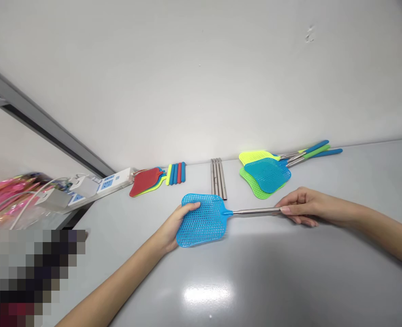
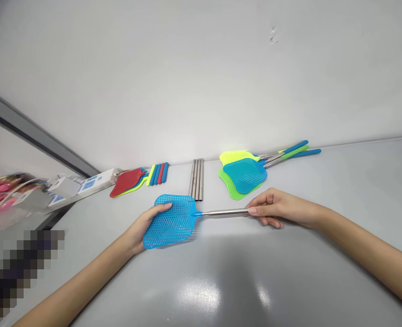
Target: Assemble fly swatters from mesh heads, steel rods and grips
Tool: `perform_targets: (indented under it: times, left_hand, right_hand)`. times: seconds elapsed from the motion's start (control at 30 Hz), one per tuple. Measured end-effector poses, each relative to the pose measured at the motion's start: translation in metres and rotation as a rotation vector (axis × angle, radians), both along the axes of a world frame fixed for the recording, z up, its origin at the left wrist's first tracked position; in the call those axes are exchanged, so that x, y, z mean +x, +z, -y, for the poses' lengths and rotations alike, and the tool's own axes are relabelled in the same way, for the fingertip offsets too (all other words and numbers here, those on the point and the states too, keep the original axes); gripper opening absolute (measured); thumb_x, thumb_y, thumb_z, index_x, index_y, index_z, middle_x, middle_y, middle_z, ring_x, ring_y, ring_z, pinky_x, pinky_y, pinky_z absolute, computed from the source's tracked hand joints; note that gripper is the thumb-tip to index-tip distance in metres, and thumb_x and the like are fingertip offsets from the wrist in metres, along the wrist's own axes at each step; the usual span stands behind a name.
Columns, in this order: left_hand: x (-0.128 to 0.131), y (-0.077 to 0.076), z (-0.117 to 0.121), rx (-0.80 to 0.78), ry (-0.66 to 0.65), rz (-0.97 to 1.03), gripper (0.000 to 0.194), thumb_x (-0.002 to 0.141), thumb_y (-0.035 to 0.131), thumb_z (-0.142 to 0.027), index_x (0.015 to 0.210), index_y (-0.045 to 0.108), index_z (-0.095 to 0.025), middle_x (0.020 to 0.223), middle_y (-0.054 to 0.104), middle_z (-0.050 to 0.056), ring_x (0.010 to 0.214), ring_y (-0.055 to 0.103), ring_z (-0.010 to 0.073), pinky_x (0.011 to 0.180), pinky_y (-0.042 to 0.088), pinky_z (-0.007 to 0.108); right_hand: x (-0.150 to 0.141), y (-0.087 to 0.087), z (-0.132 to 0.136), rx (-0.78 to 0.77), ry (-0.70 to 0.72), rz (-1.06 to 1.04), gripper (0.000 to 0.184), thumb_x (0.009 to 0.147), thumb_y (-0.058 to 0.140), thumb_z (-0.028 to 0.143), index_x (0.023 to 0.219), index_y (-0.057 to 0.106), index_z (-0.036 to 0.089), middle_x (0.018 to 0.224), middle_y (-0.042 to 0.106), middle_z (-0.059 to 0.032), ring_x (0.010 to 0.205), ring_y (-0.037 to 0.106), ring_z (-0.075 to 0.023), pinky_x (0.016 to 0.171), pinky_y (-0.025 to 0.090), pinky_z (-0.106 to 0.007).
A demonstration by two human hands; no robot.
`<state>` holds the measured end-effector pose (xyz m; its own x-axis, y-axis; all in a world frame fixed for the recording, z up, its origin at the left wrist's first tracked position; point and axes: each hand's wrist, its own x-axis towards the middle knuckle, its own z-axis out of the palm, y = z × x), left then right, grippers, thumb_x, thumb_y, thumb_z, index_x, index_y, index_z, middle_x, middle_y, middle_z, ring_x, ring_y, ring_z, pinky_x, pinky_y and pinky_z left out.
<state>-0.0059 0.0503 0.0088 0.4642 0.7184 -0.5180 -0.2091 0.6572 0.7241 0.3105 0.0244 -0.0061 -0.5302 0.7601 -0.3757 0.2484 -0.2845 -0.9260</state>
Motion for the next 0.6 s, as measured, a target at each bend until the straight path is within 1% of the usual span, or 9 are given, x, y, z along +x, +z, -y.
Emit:
perform_targets:
  times: [0.13,0.37,0.6]
  left_hand:
    - [0.0008,0.0005,0.0013,0.017,0.036,-0.049,0.027,0.079,0.055,-0.024,0.102,0.061,-0.01,0.102,0.065,0.012,0.094,0.061,0.0273,0.078,0.052,0.037]
    - [0.0018,0.001,0.0017,0.085,0.05,-0.09,0.025,0.078,0.057,-0.026,0.099,0.062,-0.012,0.09,0.069,0.011,0.079,0.066,0.0256,0.072,0.053,0.039]
    - [0.0015,-0.0022,0.0011,0.103,0.075,-0.137,0.026,0.077,0.059,-0.027,0.098,0.061,-0.012,0.091,0.068,0.012,0.08,0.065,0.0265,0.073,0.053,0.04]
  right_hand:
    - [-0.0002,0.0008,0.0003,0.002,0.0,0.014,0.031,0.078,0.058,0.039,0.09,0.064,0.011,0.053,0.047,0.0034,0.037,0.033,-0.002,0.038,0.026,-0.018]
    - [0.0013,0.0002,-0.0011,0.02,0.038,0.039,0.031,0.079,0.056,0.04,0.086,0.064,0.01,0.054,0.049,0.0024,0.038,0.036,-0.002,0.038,0.026,-0.018]
    - [-0.0007,0.0014,-0.0012,0.025,0.027,0.056,0.033,0.079,0.056,0.041,0.089,0.063,0.01,0.054,0.049,0.0025,0.037,0.035,-0.0017,0.037,0.025,-0.018]
